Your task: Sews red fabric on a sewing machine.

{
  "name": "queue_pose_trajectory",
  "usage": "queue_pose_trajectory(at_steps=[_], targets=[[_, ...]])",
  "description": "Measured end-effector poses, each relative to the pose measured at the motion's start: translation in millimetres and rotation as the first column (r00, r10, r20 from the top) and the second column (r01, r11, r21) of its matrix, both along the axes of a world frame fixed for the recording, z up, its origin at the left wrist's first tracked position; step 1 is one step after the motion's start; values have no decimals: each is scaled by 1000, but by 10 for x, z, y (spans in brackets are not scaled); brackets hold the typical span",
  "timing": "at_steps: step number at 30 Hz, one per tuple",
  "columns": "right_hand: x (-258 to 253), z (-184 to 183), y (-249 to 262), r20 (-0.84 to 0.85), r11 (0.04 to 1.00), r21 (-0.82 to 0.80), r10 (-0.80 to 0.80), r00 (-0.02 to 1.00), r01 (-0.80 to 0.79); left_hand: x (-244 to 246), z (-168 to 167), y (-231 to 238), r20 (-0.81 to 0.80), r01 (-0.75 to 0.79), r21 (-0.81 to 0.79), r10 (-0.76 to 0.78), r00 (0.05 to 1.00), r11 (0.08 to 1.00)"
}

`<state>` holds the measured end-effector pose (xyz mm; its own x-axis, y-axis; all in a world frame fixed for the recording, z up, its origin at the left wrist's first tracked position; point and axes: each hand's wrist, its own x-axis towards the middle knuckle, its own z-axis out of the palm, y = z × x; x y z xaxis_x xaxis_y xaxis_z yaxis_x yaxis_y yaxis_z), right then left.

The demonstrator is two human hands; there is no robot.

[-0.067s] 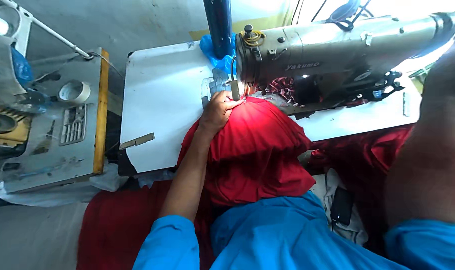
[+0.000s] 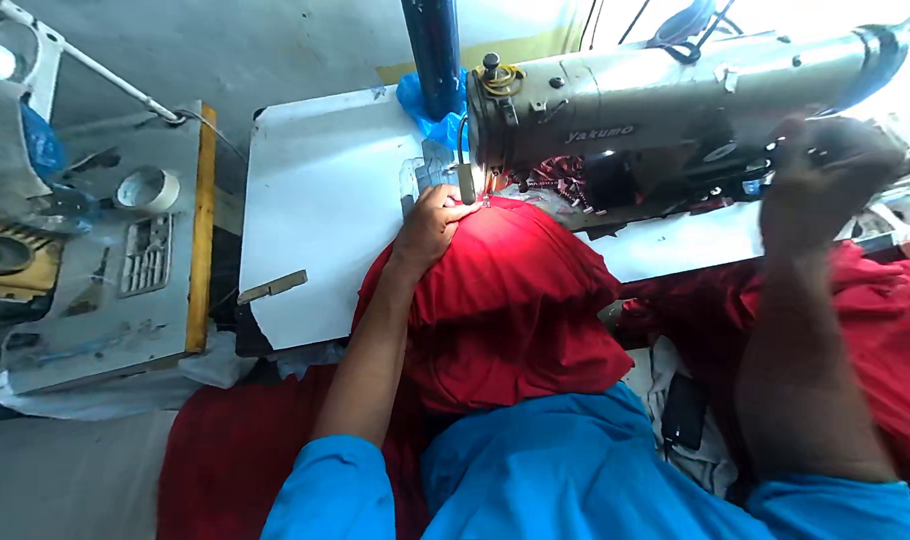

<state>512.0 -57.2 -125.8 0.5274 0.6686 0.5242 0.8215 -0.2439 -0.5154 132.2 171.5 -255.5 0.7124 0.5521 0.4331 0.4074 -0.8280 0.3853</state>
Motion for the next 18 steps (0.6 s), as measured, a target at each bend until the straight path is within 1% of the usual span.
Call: queue_pose_trajectory(at_steps=[1, 2, 3, 4, 6, 8, 10, 12, 14, 15, 16, 18], targets=[[-283, -219, -68, 14, 988, -34, 151, 988, -151, -41, 17, 3, -17, -1, -3, 1, 1000, 1000], [-496, -451, -69, -10, 957, -68, 281, 960, -281, -91, 46, -1, -27, -4, 0, 4, 1000, 1000], [-687, -667, -60, -62, 925, -124, 355, 933, -360, -153, 77, -10, -35, 1, 2, -1, 999, 1000], [-877, -851, -57, -121, 896, -185, 386, 915, -403, -229, 96, -18, -40, 12, -1, -12, 999, 1000], [-1280, -1079, -66, -162, 843, -258, 444, 881, -473, -414, 105, -17, -44, 23, -10, -24, 999, 1000], [-1672, -1159, -78, -162, 779, -270, 543, 824, -566, -611, 92, -2, -40, 13, -25, -14, 999, 1000], [-2038, -1126, -76, -222, 684, -252, 648, 729, -685, -755, 78, -7, -13, -22, -32, 22, 1000, 999], [-2376, -1139, -50, -302, 572, -176, 744, 597, -801, -815, 72, -45, 16, -71, -47, 72, 997, 996], [-2642, -1238, -18, -347, 477, -71, 811, 471, -876, -804, 120, -204, 14, -137, -70, 138, 990, 988], [-2724, -1297, -3, -357, 457, -32, 825, 437, -889, -790, 148, -307, 11, -162, -72, 163, 987, 984], [-2758, -1336, 13, -362, 456, -13, 828, 429, -890, -770, 163, -363, 11, -178, -72, 179, 984, 981], [-2698, -1359, 21, -374, 484, -9, 810, 451, -875, -762, 142, -384, 20, -176, -68, 178, 984, 982]])
